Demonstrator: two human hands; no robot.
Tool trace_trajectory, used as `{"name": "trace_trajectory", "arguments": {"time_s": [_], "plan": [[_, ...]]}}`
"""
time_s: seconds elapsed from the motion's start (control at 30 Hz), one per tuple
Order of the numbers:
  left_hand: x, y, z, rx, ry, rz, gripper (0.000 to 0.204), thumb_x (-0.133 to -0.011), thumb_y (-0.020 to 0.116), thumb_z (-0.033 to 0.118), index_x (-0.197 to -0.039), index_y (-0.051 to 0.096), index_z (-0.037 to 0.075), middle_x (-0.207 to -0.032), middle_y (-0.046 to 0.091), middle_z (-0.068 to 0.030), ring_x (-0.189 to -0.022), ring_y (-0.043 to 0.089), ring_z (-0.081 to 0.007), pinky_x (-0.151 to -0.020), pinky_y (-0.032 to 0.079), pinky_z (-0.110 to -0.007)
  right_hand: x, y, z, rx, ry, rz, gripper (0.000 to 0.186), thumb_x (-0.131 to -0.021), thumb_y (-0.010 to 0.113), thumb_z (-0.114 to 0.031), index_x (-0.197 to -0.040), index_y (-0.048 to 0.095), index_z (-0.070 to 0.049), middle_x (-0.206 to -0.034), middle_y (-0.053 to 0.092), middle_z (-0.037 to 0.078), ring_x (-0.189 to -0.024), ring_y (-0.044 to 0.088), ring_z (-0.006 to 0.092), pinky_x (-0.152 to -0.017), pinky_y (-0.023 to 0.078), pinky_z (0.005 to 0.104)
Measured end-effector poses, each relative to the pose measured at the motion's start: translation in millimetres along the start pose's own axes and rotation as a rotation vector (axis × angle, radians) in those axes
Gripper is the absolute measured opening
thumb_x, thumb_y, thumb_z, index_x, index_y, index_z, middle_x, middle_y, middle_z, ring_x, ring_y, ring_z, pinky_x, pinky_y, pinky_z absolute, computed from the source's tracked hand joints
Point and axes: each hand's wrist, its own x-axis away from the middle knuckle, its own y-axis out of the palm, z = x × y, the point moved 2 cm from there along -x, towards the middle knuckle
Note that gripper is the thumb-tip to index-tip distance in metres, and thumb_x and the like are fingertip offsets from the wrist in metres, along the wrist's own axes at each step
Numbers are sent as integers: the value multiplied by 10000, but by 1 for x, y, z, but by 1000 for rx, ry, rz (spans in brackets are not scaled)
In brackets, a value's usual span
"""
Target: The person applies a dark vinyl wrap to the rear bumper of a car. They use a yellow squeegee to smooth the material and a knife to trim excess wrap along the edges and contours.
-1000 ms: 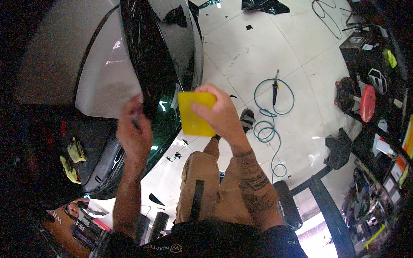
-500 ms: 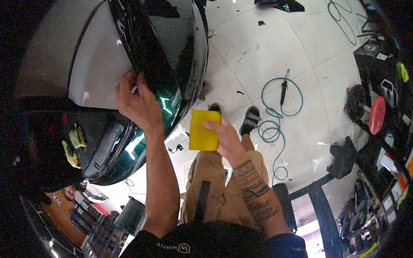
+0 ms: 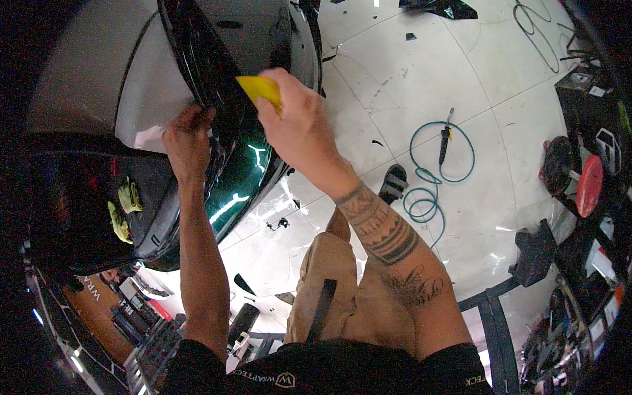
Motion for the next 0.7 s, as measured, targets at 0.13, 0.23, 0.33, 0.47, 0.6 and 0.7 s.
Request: {"name": "trace_trajectory", "arguments": {"time_s": [0.13, 0.23, 0.33, 0.47, 0.6, 0.7], "plan": [[0, -2, 2, 47, 20, 3, 174, -823, 680, 143, -881, 705, -19, -695, 668, -162, -582, 617, -236, -596, 462, -352, -24, 16, -10, 206, -377, 92, 269, -884, 609, -140, -1105, 535, -5, -938, 648, 184, -742, 671, 316, -628, 548, 376], [2, -2, 4, 100, -17, 4, 140, -820, 682, 105, -879, 713, -19, -672, 665, -152, -553, 598, -188, -576, 461, -325, -28, 34, -17, 420, -359, 112, 206, -887, 598, -123, -1036, 518, -5, -888, 627, 183, -680, 659, 341, -560, 533, 384], [2, 1, -7, 165, -31, 7, 129, -813, 698, 90, -887, 714, -15, -679, 666, -147, -558, 598, -160, -570, 465, -309, -26, 44, -20, 494, -326, 130, 200, -865, 602, -132, -986, 484, -25, -858, 593, 169, -679, 667, 337, -525, 534, 418], [5, -1, -10, 164, 88, 33, 129, -807, 717, 73, -898, 709, -18, -701, 670, -146, -557, 606, -164, -566, 473, -303, -20, 54, -17, 481, -249, 121, 211, -852, 610, -140, -962, 464, -36, -849, 565, 151, -688, 667, 340, -534, 536, 429], [5, 0, -17, 240, 65, 6, 188, -843, 709, 134, -931, 699, -31, -714, 677, -118, -614, 619, -153, -600, 486, -302, -17, 61, -16, 432, -209, 164, 239, -836, 633, -135, -958, 455, -34, -852, 557, 159, -668, 647, 351, -532, 518, 429], [5, 2, -20, 203, 77, -10, 171, -845, 705, 127, -928, 701, -23, -723, 678, -135, -613, 631, -171, -591, 490, -316, -12, 70, -12, 388, -169, 211, 264, -819, 653, -132, -959, 454, -28, -856, 548, 163, -655, 632, 356, -525, 506, 432]]}}
